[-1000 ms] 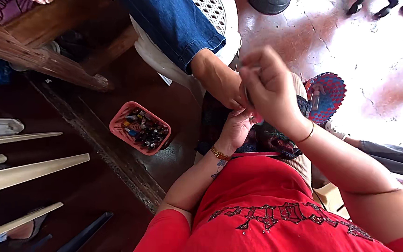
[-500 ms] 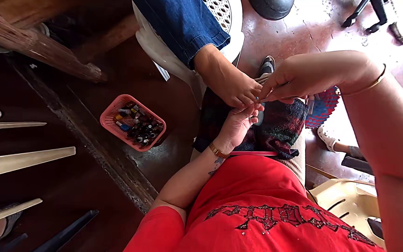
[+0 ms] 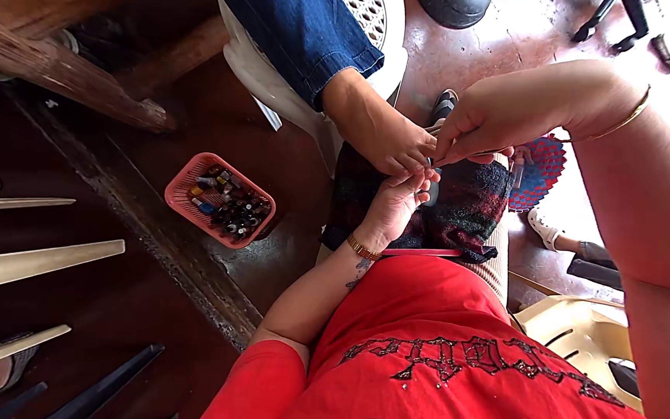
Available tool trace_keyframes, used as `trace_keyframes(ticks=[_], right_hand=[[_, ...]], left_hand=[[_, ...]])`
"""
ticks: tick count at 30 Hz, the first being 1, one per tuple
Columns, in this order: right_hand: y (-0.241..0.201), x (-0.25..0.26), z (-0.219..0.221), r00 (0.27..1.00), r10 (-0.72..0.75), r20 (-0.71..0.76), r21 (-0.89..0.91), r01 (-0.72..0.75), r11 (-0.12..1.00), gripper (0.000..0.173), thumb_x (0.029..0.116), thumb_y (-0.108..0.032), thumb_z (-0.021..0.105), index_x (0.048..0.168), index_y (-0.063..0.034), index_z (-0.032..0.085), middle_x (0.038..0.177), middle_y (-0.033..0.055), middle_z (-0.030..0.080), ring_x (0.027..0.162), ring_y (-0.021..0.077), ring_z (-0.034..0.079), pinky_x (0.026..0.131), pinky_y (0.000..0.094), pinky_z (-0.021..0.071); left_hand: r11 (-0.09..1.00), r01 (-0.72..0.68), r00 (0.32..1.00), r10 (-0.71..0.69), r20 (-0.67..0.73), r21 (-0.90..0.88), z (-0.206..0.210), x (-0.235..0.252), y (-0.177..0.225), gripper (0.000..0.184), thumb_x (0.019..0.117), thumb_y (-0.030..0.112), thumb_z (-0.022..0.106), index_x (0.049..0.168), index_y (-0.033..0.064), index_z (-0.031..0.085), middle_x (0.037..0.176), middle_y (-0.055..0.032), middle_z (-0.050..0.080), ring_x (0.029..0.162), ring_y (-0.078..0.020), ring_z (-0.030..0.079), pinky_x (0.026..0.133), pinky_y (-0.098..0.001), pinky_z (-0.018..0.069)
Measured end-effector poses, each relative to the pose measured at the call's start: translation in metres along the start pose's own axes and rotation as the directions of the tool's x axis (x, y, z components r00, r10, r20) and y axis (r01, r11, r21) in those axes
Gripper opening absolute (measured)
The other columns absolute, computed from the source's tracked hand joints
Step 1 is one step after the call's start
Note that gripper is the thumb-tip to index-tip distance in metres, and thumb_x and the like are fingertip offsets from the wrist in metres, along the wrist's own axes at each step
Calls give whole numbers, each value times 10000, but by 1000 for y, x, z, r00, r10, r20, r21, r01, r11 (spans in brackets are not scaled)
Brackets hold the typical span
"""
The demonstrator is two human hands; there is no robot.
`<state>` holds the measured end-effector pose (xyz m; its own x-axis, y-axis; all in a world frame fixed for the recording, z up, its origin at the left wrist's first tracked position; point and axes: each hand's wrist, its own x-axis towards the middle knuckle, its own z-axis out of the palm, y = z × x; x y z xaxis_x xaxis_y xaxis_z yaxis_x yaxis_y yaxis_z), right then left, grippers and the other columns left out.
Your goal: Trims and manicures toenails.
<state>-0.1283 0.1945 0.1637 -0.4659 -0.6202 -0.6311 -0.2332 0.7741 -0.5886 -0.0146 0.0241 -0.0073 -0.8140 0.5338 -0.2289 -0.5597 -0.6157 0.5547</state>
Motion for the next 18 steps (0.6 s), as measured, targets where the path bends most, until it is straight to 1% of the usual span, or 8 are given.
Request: trace_keyframes(ticks=[2,6,8,11,12,13,16,18], right_hand=[[6,-7,5,978,-99,-183,180,132,975,197,1032,-122,581,980,-68,764,615,-37,602,464,26,497,431,185,419],[-12,22,64,717,-76,-692,490,545,680,151,1030,-74,555,1114,11,647,681,-4,628,499,56,559,438,218,500],[-20,37,92,574,-37,-818,375,581,723,146,1014,-59,597,1117,26,655,708,-11,648,545,29,564,493,191,491],[-9,49,96,174,-115,-978,-3,539,842,207,1016,-24,574,1159,114,628,748,33,652,581,41,571,520,221,506],[-8,49,94,113,-88,-990,-5,585,811,185,1035,-21,548,1156,110,598,741,24,635,572,46,570,509,222,509],[-10,48,94,110,-36,-993,43,642,765,166,1054,-35,524,1156,84,578,727,13,615,548,50,553,484,216,494],[-19,29,129,325,60,-944,262,627,734,182,1071,-102,510,1207,0,575,698,26,573,461,61,491,391,201,447],[-14,22,155,381,84,-921,300,554,776,203,1050,-96,555,1231,-26,617,705,25,614,457,66,520,378,210,460]], left_hand=[[1000,8,1000,-8,-15,-6,1,0,0,210,1066,214,506,1017,213,711,998,41,683,853,-47,624,753,-219,530],[1000,-21,999,21,-32,-7,2,1,-2,182,1053,172,527,1042,197,707,998,38,688,868,-53,634,774,-226,541],[999,-36,999,36,-36,8,1,2,-3,174,1034,159,540,1033,208,707,971,51,708,879,-54,667,811,-248,564],[998,-28,999,30,-33,53,3,-1,-1,227,1061,185,497,1018,223,716,978,67,699,847,-34,629,758,-216,530],[998,-26,999,28,-37,56,4,-1,-1,227,1063,183,491,1023,221,712,989,64,694,850,-33,624,750,-208,525],[998,-24,998,27,-49,53,4,0,0,218,1059,171,494,1026,214,706,989,59,691,855,-38,629,750,-212,530],[999,-27,998,28,-55,30,3,0,-3,146,1043,173,541,1039,197,686,963,53,675,865,-55,635,793,-249,546],[999,-32,998,33,-45,9,2,1,-3,137,1027,169,569,1061,195,699,992,48,697,898,-61,656,824,-262,559]])
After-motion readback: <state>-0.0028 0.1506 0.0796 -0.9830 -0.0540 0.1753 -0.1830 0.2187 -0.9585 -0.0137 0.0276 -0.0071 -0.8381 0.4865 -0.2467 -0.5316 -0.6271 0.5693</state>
